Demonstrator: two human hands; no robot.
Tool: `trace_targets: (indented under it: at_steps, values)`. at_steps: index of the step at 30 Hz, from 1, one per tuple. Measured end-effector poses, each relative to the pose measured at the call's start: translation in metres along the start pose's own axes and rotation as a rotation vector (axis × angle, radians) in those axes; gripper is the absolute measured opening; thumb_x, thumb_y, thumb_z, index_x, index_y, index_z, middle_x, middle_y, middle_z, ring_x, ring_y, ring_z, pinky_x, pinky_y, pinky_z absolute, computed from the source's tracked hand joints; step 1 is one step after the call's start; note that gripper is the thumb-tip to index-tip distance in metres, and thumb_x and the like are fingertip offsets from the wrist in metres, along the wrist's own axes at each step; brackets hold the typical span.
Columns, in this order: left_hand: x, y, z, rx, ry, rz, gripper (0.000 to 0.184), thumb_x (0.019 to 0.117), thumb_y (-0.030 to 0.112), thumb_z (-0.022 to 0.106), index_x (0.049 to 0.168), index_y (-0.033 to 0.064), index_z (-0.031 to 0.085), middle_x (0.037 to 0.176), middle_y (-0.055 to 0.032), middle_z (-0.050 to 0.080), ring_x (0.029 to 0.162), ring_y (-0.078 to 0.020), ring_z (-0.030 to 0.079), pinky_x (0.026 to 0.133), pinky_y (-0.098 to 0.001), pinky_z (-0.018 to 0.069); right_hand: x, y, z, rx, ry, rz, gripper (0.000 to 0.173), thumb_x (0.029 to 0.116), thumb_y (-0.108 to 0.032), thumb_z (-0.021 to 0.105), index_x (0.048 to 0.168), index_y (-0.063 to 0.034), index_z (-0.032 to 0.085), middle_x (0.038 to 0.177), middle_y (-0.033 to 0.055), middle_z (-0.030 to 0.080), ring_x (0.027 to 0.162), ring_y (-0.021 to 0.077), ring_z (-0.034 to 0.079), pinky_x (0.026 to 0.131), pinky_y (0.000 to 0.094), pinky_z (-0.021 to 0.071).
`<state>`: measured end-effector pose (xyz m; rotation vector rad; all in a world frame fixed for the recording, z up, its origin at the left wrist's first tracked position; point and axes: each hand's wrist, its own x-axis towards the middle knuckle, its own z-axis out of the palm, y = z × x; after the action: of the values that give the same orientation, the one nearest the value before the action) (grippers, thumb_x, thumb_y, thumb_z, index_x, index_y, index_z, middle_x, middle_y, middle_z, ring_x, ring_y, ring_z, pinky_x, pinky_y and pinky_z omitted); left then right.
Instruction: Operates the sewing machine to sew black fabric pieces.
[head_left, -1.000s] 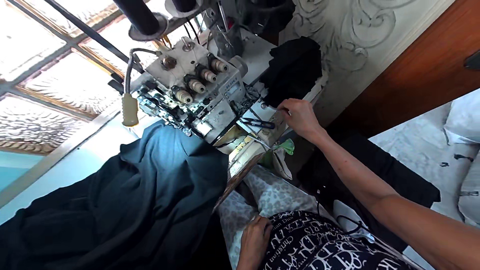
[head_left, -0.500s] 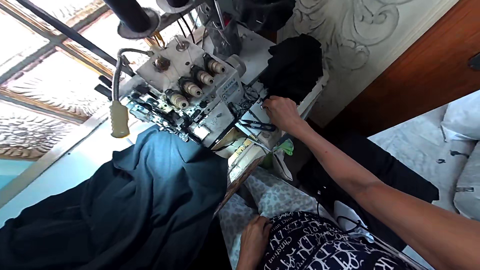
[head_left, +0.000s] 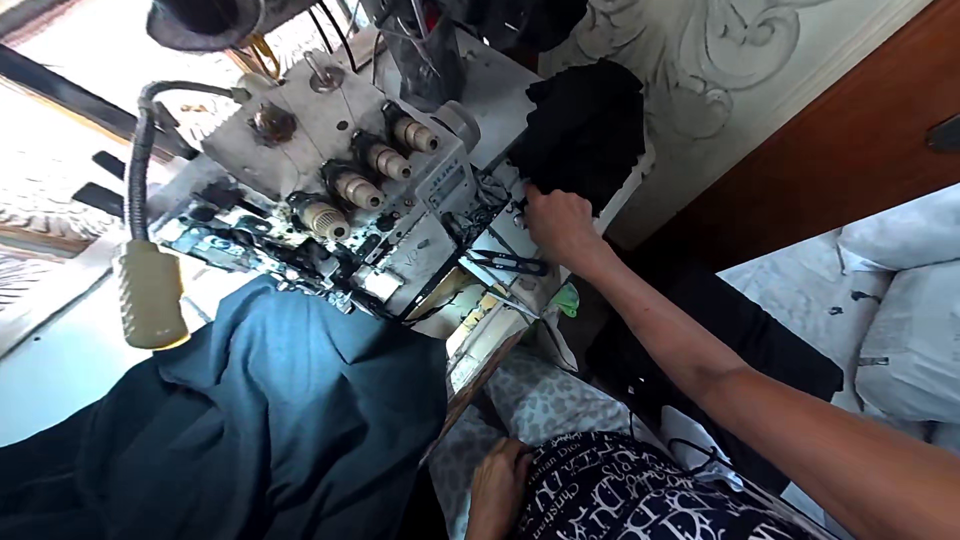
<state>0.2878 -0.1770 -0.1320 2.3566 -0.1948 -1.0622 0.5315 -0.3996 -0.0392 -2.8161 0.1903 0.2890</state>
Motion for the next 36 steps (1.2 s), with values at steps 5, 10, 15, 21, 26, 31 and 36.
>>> trace_targets:
  at_steps: [5,10,15,21,26,31,36]
  values:
    - [0.002,-0.011,0.001,-0.054,-0.015,-0.025,0.025,0.1033,0.015,0.057,0.116,0.0012,0.074,0.116,-0.0186,0.072,0.111,-0.0365,0.069,0.099,-0.0569,0.0502,-0.006,-0.004,0.0,-0.051,-0.142,-0.035,0.047,0.1077,-0.016,0.044,0.155,-0.0185,0.047,0.106,0.0257,0.07,0.1,0.0476,0.068,0.08,0.0624,0.0508]
    - [0.004,-0.018,0.001,-0.089,-0.031,-0.043,0.025,0.1031,0.014,0.058,0.117,0.0011,0.074,0.116,-0.0195,0.073,0.111,-0.0373,0.069,0.1,-0.058,0.0504,-0.025,0.039,0.012,0.184,0.039,-0.332,0.027,0.1025,-0.011,0.054,0.119,-0.01,0.075,0.096,0.0181,0.075,0.089,0.04,0.072,0.076,0.0616,0.0535]
    - [0.008,-0.018,-0.002,-0.101,-0.053,-0.061,0.025,0.103,0.013,0.058,0.118,0.0,0.073,0.116,-0.0205,0.072,0.11,-0.0375,0.069,0.1,-0.0566,0.051,-0.033,0.055,0.03,-0.039,0.517,-0.325,0.024,0.0917,-0.005,0.07,0.115,-0.0019,0.073,0.106,0.0214,0.067,0.095,0.042,0.065,0.072,0.0528,0.0531]
    - [0.012,-0.017,-0.002,-0.116,-0.071,-0.089,0.026,0.1037,0.014,0.057,0.119,-0.0001,0.072,0.116,-0.0216,0.072,0.11,-0.0386,0.069,0.099,-0.0571,0.0507,-0.011,0.054,0.047,-0.127,0.639,-0.269,0.011,0.0886,-0.001,0.066,0.096,0.0025,0.074,0.09,0.022,0.07,0.071,0.0395,0.07,0.059,0.0509,0.0543]
    - [0.012,-0.018,-0.002,-0.122,-0.079,-0.103,0.026,0.1043,0.015,0.056,0.12,0.0001,0.072,0.117,-0.0225,0.071,0.11,-0.0391,0.069,0.099,-0.0574,0.0505,-0.014,0.059,0.04,0.186,0.649,-0.237,0.014,0.0866,-0.003,0.068,0.098,0.0017,0.075,0.091,0.0192,0.071,0.072,0.0331,0.069,0.06,0.048,0.055]
    - [0.011,-0.021,0.001,-0.141,-0.074,-0.11,0.028,0.1051,0.016,0.055,0.121,-0.0005,0.071,0.118,-0.0228,0.071,0.112,-0.0397,0.068,0.101,-0.0578,0.0498,-0.014,0.056,0.031,0.453,0.627,-0.149,0.017,0.0877,-0.007,0.07,0.102,0.0024,0.073,0.093,0.0166,0.073,0.073,0.0218,0.069,0.066,0.0379,0.0575]
    - [0.013,-0.02,0.001,-0.149,-0.099,-0.132,0.029,0.1059,0.017,0.054,0.123,0.0006,0.07,0.121,-0.0214,0.07,0.115,-0.0376,0.067,0.103,-0.0546,0.0486,-0.011,0.05,0.017,0.473,0.628,-0.096,0.018,0.0881,-0.008,0.071,0.104,0.0012,0.07,0.094,0.0138,0.072,0.07,0.0167,0.068,0.065,0.033,0.0566]
